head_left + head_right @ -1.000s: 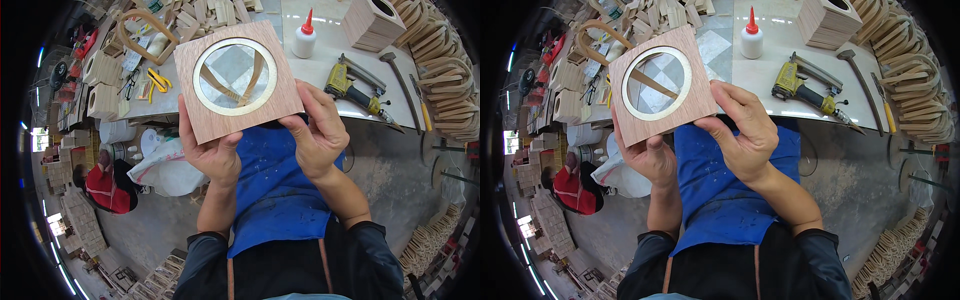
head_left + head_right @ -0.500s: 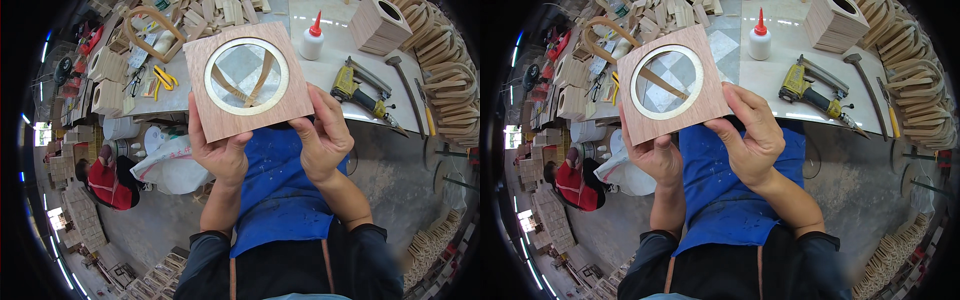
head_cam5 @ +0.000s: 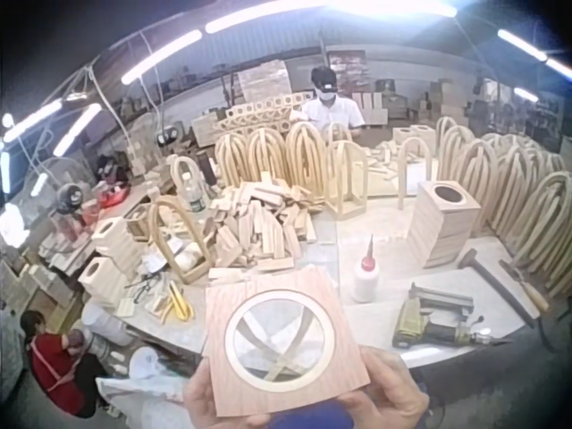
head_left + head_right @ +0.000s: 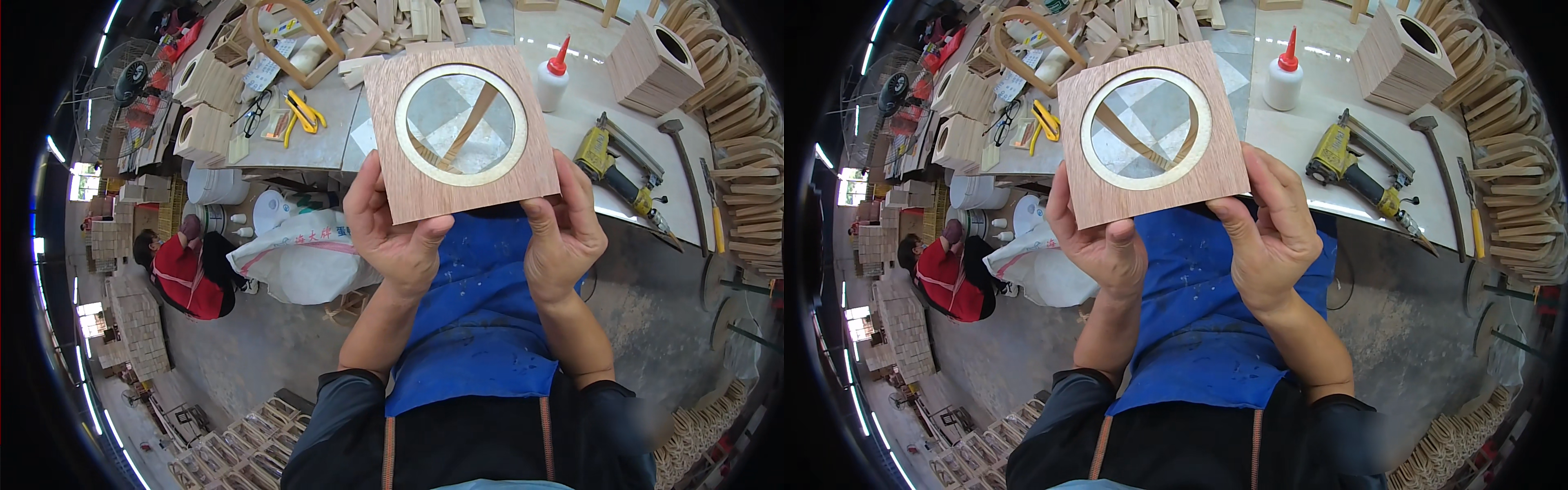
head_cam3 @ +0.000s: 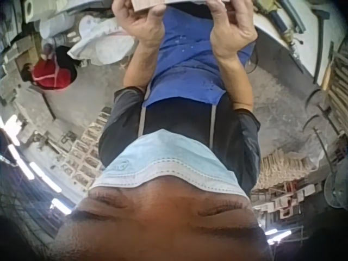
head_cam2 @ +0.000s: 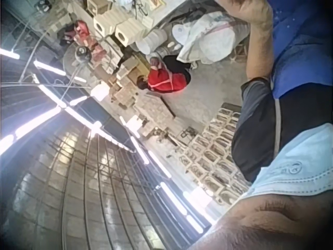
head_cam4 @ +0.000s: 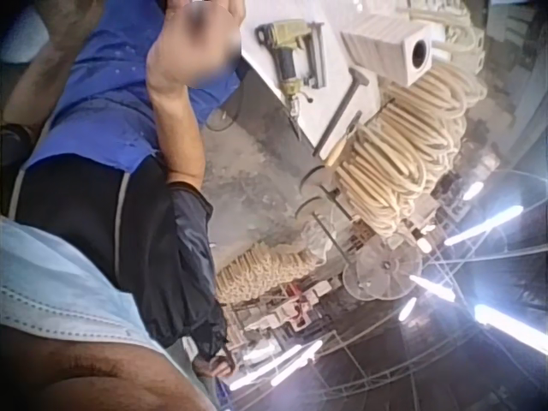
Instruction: Assembling wooden frame components using wood glue, a pneumatic nail gun, and a hand scraper.
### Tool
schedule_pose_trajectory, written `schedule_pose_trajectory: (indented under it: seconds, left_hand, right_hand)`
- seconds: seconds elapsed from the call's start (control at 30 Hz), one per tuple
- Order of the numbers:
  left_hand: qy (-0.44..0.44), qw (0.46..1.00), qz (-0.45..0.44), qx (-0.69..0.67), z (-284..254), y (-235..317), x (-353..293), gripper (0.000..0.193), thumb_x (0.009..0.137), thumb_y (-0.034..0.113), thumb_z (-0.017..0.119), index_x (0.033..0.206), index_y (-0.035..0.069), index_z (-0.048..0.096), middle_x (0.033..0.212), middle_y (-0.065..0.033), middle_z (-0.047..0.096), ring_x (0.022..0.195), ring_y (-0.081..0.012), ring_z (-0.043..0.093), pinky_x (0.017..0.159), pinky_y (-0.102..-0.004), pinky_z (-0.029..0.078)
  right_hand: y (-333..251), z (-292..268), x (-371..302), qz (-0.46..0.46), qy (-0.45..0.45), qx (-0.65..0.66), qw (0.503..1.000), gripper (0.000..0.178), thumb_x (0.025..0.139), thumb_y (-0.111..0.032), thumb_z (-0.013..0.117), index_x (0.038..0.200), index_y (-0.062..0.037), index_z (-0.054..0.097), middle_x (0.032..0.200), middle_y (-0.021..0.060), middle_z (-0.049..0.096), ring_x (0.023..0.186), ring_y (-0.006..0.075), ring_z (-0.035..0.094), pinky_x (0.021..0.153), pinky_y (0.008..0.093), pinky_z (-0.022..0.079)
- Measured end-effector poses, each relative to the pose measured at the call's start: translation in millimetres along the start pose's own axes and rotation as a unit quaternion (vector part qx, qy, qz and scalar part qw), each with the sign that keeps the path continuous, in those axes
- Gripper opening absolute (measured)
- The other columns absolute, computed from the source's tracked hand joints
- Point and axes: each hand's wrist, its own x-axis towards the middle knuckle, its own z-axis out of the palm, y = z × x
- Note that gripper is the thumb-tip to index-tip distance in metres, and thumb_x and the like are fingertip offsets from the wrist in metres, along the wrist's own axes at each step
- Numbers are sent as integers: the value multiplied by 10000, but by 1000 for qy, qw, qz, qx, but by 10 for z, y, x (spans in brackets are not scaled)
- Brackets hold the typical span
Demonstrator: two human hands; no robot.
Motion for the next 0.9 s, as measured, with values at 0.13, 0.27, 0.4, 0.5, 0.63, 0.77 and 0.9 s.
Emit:
schedule_pose_trajectory:
  seconds: [0.13,0.27,0.4,0.5,0.63,0.77,0.9]
  left_hand:
    - [-11,999,24,35,-9,-26,14,953,780,194,923,1553,51,385,1473,-120,552,1267,-208,621,1088,-332,519]
    - [9,1000,0,20,47,-3,34,920,778,217,924,1530,52,419,1469,-127,558,1276,-216,616,1092,-329,518]
    - [21,1000,-9,21,56,-9,31,911,788,252,918,1528,46,428,1494,-134,542,1291,-226,606,1113,-346,500]
    - [31,999,-13,23,32,-27,39,916,789,303,912,1523,37,434,1506,-141,535,1308,-234,593,1126,-358,486]
    - [42,999,-13,28,-79,-51,165,951,781,423,901,1511,17,446,1516,-155,530,1344,-251,562,1144,-381,462]
    - [23,997,-63,-33,-268,-76,371,989,757,496,894,1499,5,461,1435,-145,586,1283,-252,599,1067,-368,511]
    - [-26,992,-102,-76,-512,-217,555,1011,745,503,904,1502,-3,465,1439,-157,588,1266,-255,609,1103,-372,484]
  right_hand:
    - [1,3,-3,4,2,-2,1000,513,872,22,779,1359,50,619,1366,185,615,1211,245,632,1081,327,520]
    - [13,11,1,11,13,16,1000,511,875,20,776,1360,47,620,1367,186,613,1213,244,632,1085,327,519]
    - [2,34,10,16,19,28,999,526,857,21,795,1353,49,625,1368,183,612,1199,245,635,1070,325,523]
    - [-10,47,-7,4,6,19,1000,525,854,27,786,1353,50,623,1367,182,609,1200,248,629,1065,329,519]
    - [-5,-7,19,-38,-37,-21,998,509,866,45,741,1358,50,613,1363,181,603,1216,257,610,1065,341,502]
    - [80,-209,110,15,-62,81,995,530,861,52,628,1388,45,569,1364,182,592,1250,270,571,1078,360,465]
    - [231,-134,528,8,-64,-31,997,592,858,40,564,1447,9,518,1348,159,596,1205,252,568,1088,351,441]
